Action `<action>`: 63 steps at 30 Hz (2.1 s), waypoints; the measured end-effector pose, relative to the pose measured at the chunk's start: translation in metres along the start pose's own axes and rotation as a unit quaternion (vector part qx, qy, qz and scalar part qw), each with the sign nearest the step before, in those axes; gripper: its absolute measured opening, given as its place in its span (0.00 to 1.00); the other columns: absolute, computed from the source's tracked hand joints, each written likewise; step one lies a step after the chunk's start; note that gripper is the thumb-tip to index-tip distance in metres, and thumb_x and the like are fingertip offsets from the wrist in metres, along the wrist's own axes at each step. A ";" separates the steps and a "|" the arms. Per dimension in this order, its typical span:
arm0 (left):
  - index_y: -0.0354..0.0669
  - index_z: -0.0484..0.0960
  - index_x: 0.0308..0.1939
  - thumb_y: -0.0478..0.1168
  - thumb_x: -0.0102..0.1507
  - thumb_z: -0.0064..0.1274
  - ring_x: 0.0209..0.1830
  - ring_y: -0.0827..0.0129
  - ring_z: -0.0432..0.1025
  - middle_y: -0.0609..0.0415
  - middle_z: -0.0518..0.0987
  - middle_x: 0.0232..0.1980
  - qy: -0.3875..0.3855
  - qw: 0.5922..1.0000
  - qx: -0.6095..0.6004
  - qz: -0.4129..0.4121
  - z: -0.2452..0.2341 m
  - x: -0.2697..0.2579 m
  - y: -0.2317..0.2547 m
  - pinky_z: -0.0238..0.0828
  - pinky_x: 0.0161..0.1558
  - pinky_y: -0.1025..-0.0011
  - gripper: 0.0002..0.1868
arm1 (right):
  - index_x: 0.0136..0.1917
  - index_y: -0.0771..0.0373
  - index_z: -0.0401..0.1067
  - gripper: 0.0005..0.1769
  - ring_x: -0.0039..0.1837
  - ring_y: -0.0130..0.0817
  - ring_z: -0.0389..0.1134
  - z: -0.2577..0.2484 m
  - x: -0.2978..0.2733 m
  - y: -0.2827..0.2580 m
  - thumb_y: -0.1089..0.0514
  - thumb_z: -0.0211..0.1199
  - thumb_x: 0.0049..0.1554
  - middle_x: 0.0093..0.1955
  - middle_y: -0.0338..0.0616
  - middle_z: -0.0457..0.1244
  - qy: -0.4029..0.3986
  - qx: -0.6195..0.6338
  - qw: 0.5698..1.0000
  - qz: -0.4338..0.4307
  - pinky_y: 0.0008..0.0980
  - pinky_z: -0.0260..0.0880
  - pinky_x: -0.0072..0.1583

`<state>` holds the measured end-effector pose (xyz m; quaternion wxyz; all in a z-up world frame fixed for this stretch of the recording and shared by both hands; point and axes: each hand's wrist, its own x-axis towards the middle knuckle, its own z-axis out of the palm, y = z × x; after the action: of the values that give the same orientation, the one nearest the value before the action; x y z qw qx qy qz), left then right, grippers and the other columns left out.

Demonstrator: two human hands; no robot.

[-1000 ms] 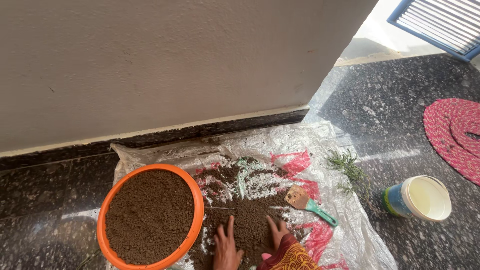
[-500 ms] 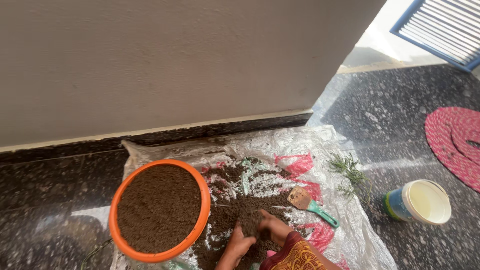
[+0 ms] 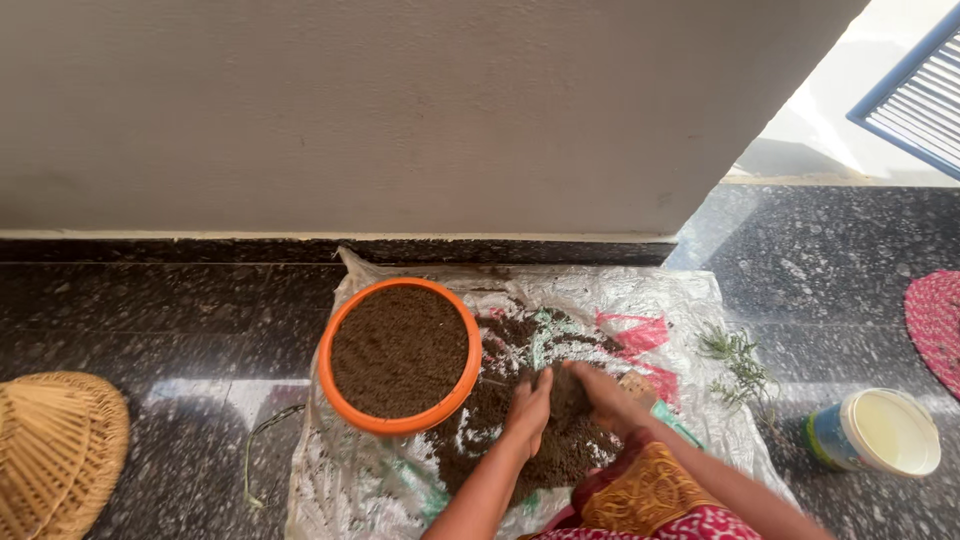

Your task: The person mixes soil by hand, breaking up clumps and transferring it between a pile on a plastic sheet and an orange pot.

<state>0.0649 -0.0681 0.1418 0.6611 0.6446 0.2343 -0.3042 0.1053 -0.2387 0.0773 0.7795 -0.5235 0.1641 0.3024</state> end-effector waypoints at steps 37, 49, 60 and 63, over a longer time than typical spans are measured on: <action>0.35 0.76 0.57 0.51 0.69 0.50 0.28 0.77 0.73 0.53 0.81 0.40 0.015 0.964 -0.045 0.263 -0.159 -0.109 0.240 0.78 0.25 0.78 0.22 | 0.53 0.57 0.73 0.11 0.42 0.29 0.71 0.258 -0.030 -0.220 0.50 0.61 0.62 0.45 0.41 0.68 0.001 -0.001 0.990 -0.140 0.21 0.74 0.36; 0.41 0.80 0.60 0.50 0.69 0.49 0.28 0.72 0.72 0.50 0.82 0.39 0.111 0.960 0.113 0.230 -0.225 -0.106 0.230 0.71 0.28 0.72 0.22 | 0.60 0.68 0.69 0.18 0.43 0.32 0.73 0.311 -0.020 -0.210 0.57 0.65 0.60 0.49 0.53 0.68 -0.071 -0.117 0.984 -0.109 0.19 0.78 0.41; 0.37 0.69 0.69 0.50 0.71 0.49 0.64 0.54 0.72 0.41 0.76 0.65 0.271 0.906 0.243 0.216 -0.256 -0.099 0.224 0.72 0.62 0.54 0.27 | 0.55 0.66 0.76 0.12 0.32 0.24 0.60 0.335 0.004 -0.202 0.56 0.64 0.63 0.34 0.39 0.64 -0.047 -0.322 0.925 -0.194 0.25 0.60 0.31; 0.39 0.68 0.69 0.47 0.70 0.48 0.64 0.53 0.72 0.42 0.75 0.65 0.284 0.908 0.238 0.196 -0.256 -0.104 0.225 0.72 0.62 0.54 0.26 | 0.52 0.60 0.78 0.11 0.34 0.21 0.62 0.347 -0.002 -0.202 0.52 0.64 0.62 0.35 0.32 0.66 0.008 -0.402 0.888 -0.223 0.26 0.66 0.37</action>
<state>0.1708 0.1935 0.3598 0.4401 0.8747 0.2022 -0.0191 0.2125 0.0242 0.3615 0.5482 -0.8169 -0.0861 0.1570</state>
